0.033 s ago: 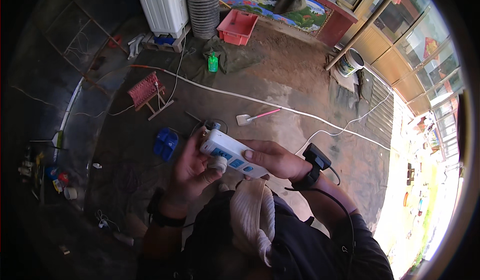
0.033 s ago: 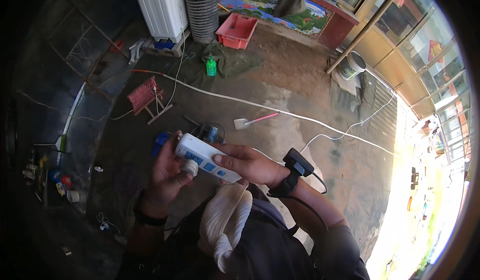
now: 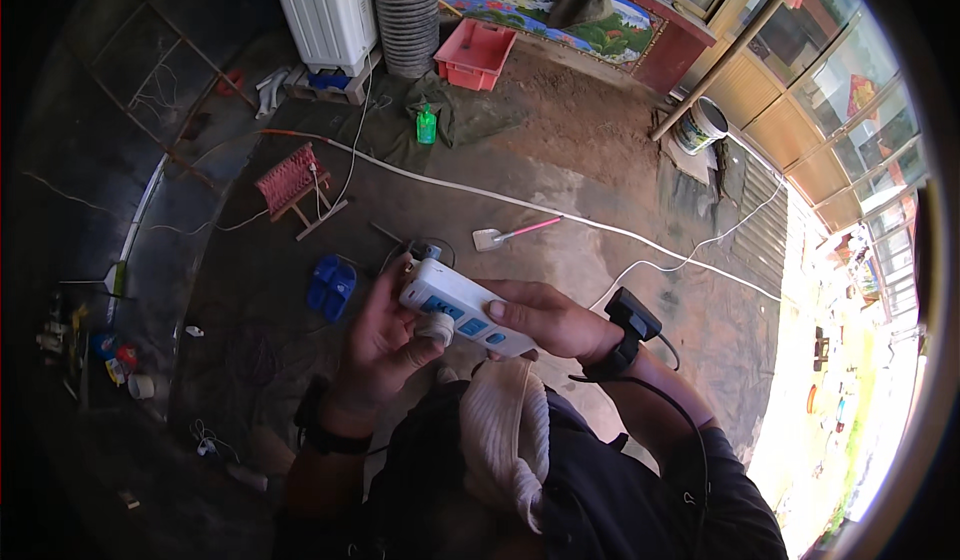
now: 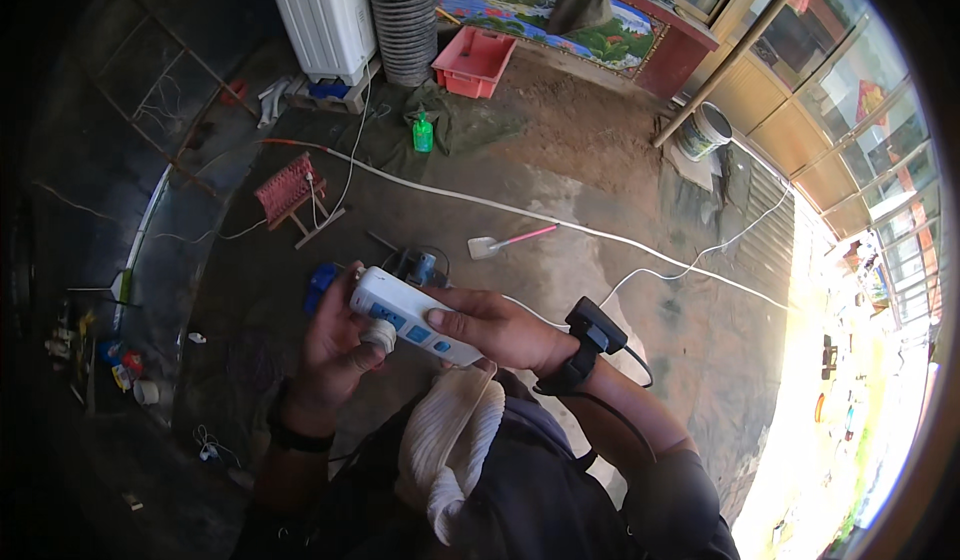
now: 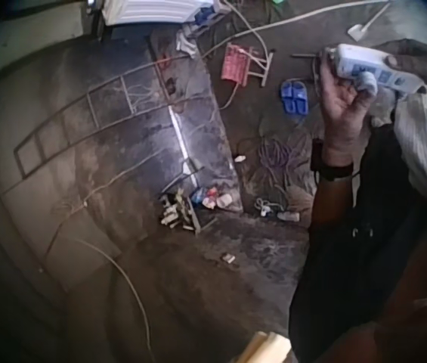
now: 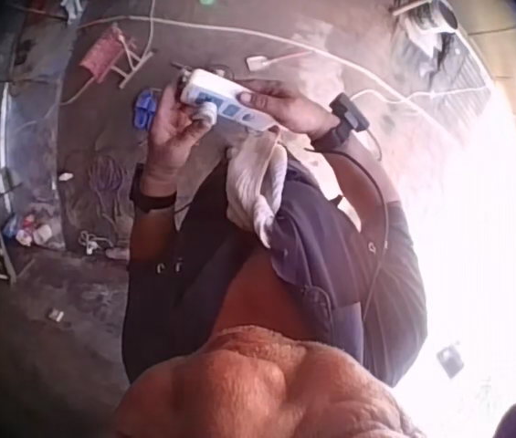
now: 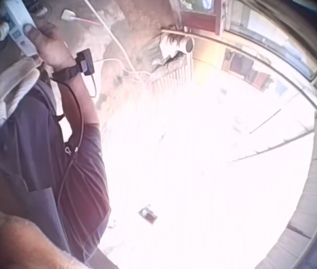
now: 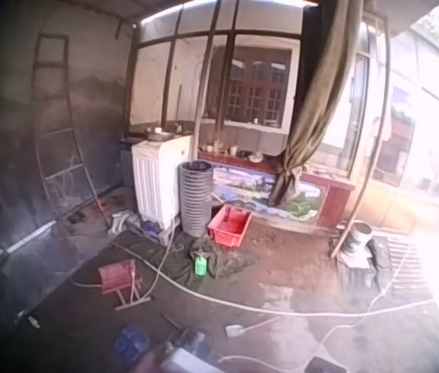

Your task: Installing an electrical outlet and running wiring using various tools and a ladder.

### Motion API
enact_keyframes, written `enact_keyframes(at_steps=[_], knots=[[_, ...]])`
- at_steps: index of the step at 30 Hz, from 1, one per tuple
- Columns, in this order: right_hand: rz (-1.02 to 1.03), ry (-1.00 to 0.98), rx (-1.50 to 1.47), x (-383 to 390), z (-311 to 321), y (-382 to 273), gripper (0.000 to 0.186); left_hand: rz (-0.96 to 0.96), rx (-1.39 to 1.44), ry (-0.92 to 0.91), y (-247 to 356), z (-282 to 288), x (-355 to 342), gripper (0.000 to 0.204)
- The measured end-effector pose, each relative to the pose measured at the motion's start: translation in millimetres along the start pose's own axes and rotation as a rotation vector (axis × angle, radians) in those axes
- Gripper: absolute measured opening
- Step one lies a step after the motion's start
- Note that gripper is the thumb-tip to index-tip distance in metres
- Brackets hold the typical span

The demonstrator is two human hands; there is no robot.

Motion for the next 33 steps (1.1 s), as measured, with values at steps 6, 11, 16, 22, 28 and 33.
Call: enact_keyframes(at_steps=[6,11,16,22,28,33], knots=[[0.021,-0.016,0.028,-3.8,18.7,7.9,0.059,-0.035,0.007,0.053,-8.6,-2.0,-17.0,0.081],[-0.010,-0.010,-0.016,6.4,29.3,1.7,0.058,-0.044,0.004,0.038,-18.2,-14.1,-31.7,0.076],[-0.041,0.019,0.027,10.6,45.2,6.5,0.061,-0.054,-0.007,0.066,-35.1,-13.8,-52.3,0.069],[-0.059,0.070,-0.264,33.6,70.6,45.8,0.061,-0.041,-0.001,0.140,-56.3,-0.2,-76.2,0.062],[-0.168,0.138,0.198,96.5,118.9,97.0,0.031,0.087,-0.028,0.412,-74.2,55.0,-77.1,0.059],[-0.348,0.263,0.384,150.0,161.8,133.5,0.024,0.341,-0.139,0.612,-135.6,117.7,-71.8,0.067]])
Point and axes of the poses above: each hand's wrist, its own x-axis away from the middle knuckle, its own z-axis out of the back of the hand, y = z × x, the point moved 6 cm from there along -x, towards the middle knuckle, and after that the axes turned 9 degrees about z, right-handed, at the moved point
